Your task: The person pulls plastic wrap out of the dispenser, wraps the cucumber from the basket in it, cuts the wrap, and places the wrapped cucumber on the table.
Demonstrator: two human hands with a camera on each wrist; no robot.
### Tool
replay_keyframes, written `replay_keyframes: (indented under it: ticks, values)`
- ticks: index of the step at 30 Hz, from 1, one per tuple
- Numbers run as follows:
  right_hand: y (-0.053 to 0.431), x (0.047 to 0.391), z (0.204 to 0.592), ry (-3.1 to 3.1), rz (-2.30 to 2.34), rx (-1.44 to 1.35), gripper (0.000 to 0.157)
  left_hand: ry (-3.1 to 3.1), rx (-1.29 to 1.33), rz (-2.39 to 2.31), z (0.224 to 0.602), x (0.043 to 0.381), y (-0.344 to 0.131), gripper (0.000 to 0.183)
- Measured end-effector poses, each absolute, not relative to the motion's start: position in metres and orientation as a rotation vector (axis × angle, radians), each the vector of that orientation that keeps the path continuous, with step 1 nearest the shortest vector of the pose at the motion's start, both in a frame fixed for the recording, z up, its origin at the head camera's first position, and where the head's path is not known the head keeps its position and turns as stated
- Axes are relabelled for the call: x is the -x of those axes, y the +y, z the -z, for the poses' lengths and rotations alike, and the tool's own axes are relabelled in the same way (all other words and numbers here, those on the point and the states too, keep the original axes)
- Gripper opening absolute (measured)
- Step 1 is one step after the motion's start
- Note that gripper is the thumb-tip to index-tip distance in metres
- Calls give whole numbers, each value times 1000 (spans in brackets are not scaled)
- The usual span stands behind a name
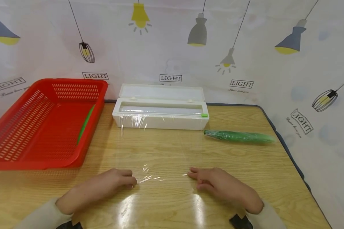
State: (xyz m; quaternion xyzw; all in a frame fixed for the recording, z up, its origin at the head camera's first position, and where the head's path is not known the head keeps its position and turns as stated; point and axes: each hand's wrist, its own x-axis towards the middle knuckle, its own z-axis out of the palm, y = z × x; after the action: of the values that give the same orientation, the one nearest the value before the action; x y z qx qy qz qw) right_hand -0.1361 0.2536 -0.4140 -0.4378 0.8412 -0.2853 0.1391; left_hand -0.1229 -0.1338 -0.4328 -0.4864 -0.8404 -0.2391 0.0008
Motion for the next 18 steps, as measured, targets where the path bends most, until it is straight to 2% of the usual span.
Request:
replay_keyframes:
  ticks: [5, 10, 18]
  values:
    - [256, 133, 412, 2418, 787, 1366, 7, -2672, 1481, 824, 433, 118, -143, 8]
    - [266, 128, 407, 2465, 680, 1455, 24, -2723, 1477, 844, 430, 113, -151, 18]
    - [276, 117, 414, 2517, 664, 1485, 32, -2751, 1456, 841, 430, 106, -158, 28]
